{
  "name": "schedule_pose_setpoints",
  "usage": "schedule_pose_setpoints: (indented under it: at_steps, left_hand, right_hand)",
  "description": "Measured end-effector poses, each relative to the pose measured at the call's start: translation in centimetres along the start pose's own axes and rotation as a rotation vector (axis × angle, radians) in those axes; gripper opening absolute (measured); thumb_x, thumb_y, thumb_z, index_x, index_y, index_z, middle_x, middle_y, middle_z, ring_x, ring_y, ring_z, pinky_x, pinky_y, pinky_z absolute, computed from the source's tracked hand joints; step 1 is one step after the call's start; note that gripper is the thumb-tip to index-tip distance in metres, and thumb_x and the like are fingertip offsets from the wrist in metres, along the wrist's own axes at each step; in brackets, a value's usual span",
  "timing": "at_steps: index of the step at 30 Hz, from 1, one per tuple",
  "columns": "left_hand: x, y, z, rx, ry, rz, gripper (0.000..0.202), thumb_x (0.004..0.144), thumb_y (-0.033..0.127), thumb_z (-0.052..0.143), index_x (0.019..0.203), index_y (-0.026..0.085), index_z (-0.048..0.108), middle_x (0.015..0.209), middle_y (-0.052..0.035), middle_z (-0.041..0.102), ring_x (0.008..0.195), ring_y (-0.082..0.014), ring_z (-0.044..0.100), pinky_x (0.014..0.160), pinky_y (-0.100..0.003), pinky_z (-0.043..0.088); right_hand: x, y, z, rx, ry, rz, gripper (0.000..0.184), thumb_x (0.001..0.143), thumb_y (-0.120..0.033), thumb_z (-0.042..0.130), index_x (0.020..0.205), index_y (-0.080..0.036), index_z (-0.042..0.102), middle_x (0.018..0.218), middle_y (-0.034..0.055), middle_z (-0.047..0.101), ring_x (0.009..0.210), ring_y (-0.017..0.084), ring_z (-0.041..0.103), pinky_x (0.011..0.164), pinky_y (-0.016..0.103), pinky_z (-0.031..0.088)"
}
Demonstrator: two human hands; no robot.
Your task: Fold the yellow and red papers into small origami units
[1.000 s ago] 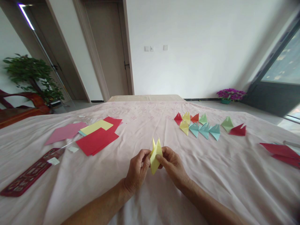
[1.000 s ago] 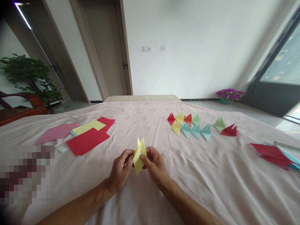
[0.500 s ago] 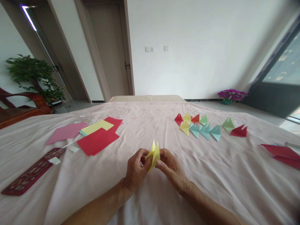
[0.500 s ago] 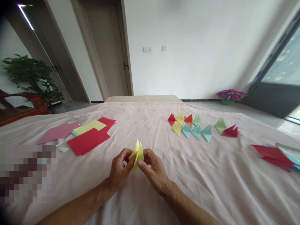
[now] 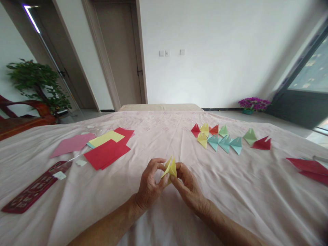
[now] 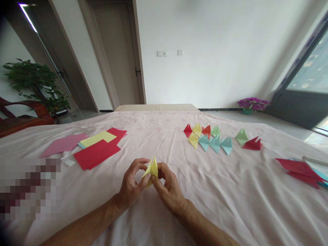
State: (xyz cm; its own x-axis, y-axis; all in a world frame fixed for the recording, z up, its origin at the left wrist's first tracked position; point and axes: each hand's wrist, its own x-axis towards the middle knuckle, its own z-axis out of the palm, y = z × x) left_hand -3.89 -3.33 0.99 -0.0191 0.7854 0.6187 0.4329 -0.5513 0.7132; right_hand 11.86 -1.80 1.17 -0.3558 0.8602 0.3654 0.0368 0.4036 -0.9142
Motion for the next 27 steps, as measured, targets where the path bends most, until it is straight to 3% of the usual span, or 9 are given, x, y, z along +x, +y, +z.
schedule_pose_setpoints:
  at_steps: [4, 7, 13, 27]
  left_hand:
    - [0.1, -0.2, 0.1, -0.182, -0.084, -0.075, 0.005, 0.083, 0.021, 0.058, 0.087, 0.018, 0.059, 0.103, -0.0071, 0.062, 0.099, -0.0201, 0.059, 0.089, -0.033, 0.047]
    - [0.0, -0.6, 0.2, -0.212, -0.071, -0.099, 0.006, 0.081, 0.022, 0.062, 0.082, 0.017, 0.059, 0.096, -0.0055, 0.061, 0.091, -0.0184, 0.060, 0.081, -0.029, 0.049]
    - [-0.1, -0.7, 0.1, -0.111, -0.005, -0.136, 0.012, 0.084, 0.026, 0.061, 0.078, 0.017, 0.057, 0.076, 0.0004, 0.057, 0.072, -0.0129, 0.055, 0.069, -0.024, 0.046]
    - [-0.2, -0.4, 0.0, 0.122, 0.029, 0.022, 0.009, 0.087, 0.022, 0.058, 0.080, 0.017, 0.060, 0.072, 0.0012, 0.063, 0.068, -0.0106, 0.060, 0.068, -0.020, 0.046]
  right_hand:
    - [0.1, 0.6, 0.0, 0.063, 0.009, 0.046, 0.024, 0.089, -0.045, 0.056, 0.091, -0.021, 0.057, 0.080, 0.0006, 0.060, 0.071, 0.015, 0.054, 0.065, 0.026, 0.045]
    - [0.1, 1.0, -0.1, 0.095, 0.016, 0.070, 0.025, 0.087, -0.045, 0.059, 0.089, -0.020, 0.057, 0.078, 0.0001, 0.059, 0.070, 0.014, 0.053, 0.064, 0.025, 0.045]
    - [0.1, 1.2, -0.1, 0.204, 0.000, 0.104, 0.023, 0.088, -0.043, 0.059, 0.089, -0.020, 0.057, 0.079, 0.0001, 0.059, 0.073, 0.015, 0.056, 0.067, 0.027, 0.046]
    - [0.1, 2.2, 0.0, 0.221, 0.042, 0.169, 0.027, 0.083, -0.045, 0.064, 0.078, -0.019, 0.055, 0.071, -0.0007, 0.059, 0.064, 0.013, 0.053, 0.060, 0.025, 0.043]
